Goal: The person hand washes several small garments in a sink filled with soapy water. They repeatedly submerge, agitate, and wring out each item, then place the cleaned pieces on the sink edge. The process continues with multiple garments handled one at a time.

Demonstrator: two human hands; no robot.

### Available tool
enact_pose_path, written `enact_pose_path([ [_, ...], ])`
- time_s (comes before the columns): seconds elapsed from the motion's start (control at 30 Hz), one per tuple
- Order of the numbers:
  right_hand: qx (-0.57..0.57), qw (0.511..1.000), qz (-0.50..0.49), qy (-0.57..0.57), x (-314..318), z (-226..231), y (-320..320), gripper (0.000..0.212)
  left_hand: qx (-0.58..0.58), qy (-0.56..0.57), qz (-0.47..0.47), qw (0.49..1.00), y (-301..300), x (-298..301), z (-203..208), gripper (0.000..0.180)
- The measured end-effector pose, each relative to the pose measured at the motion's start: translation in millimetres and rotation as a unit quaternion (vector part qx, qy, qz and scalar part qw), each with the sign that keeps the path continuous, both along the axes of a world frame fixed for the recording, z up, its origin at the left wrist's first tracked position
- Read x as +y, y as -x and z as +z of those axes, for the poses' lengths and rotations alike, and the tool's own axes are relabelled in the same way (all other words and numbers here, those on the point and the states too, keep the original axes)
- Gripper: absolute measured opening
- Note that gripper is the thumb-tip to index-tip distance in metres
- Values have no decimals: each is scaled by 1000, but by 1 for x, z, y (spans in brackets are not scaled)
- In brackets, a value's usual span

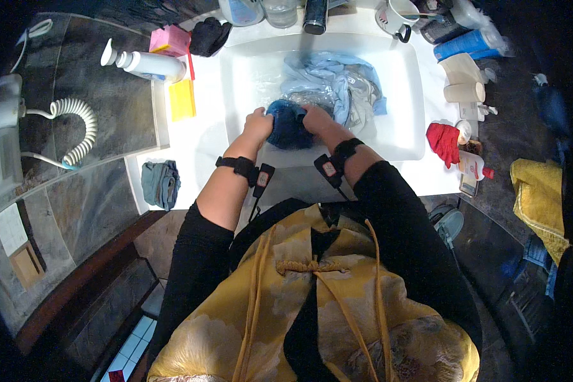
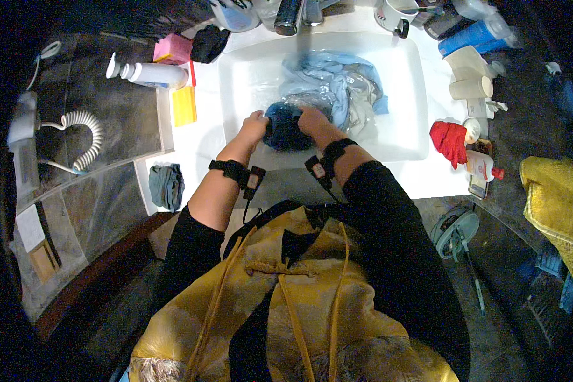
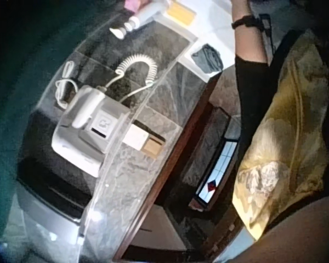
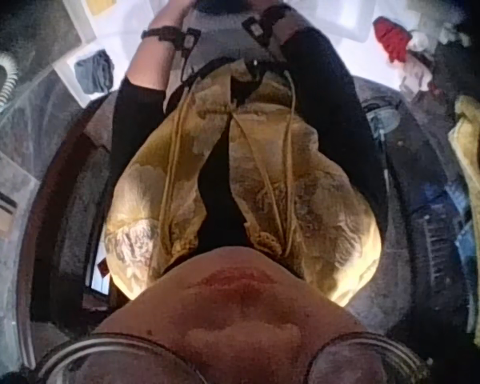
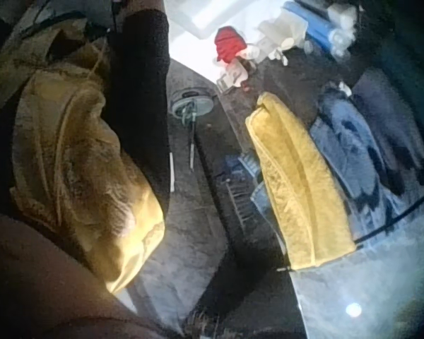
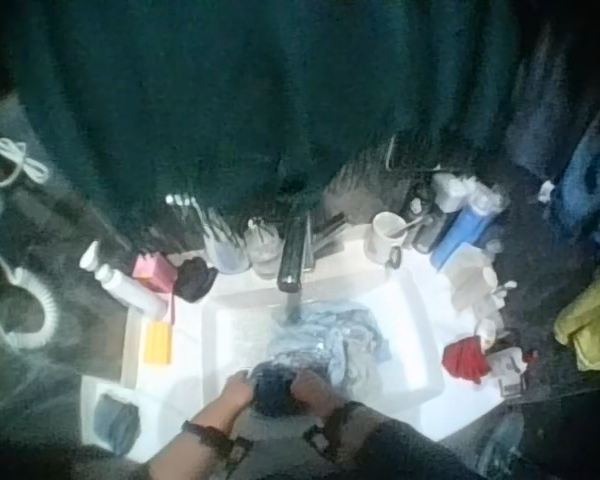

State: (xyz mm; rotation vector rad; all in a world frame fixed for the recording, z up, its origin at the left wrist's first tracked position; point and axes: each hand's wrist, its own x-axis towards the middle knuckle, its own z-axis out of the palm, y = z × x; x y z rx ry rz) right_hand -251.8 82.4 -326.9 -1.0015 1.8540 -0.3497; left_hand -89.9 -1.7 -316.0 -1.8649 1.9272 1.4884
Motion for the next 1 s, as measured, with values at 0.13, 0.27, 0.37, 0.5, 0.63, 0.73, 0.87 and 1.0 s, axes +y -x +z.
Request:
enact_pose_path([
  [0.13, -341, 923, -177, -12, -1, 59, 7, 34, 74, -148, 214, 963, 4, 5, 26, 57],
  [0.27, -570, 789, -219, 69, 0, 110, -4, 28, 216, -363, 304, 854, 9, 1, 49, 63],
  [0.37, -628, 735, -244, 73, 3, 119, -6, 27, 502, -479, 219, 686, 8, 2, 48, 47],
  [0.5, -619, 718, -317, 26, 10, 86, 10, 17, 408, -409, 334, 745, -2, 4, 30, 35],
  [0.63, -376, 905, -99, 170, 25, 32, 23, 27, 202, -183, 245, 930, -8, -5, 18, 33],
  [0.73, -206, 945, -254, 10, 32, 1, 10, 55, -42, 28, -1, 999, -1, -3, 22, 43],
  [0.87, 23, 998, -54, 29, 28, -15, -2, 71, -256, 165, -205, 930, 20, 24, 28, 71],
  [1.0, 48, 998, -11, -36, 32, -24, -17, 76, -248, 157, -302, 907, 23, 33, 21, 82],
])
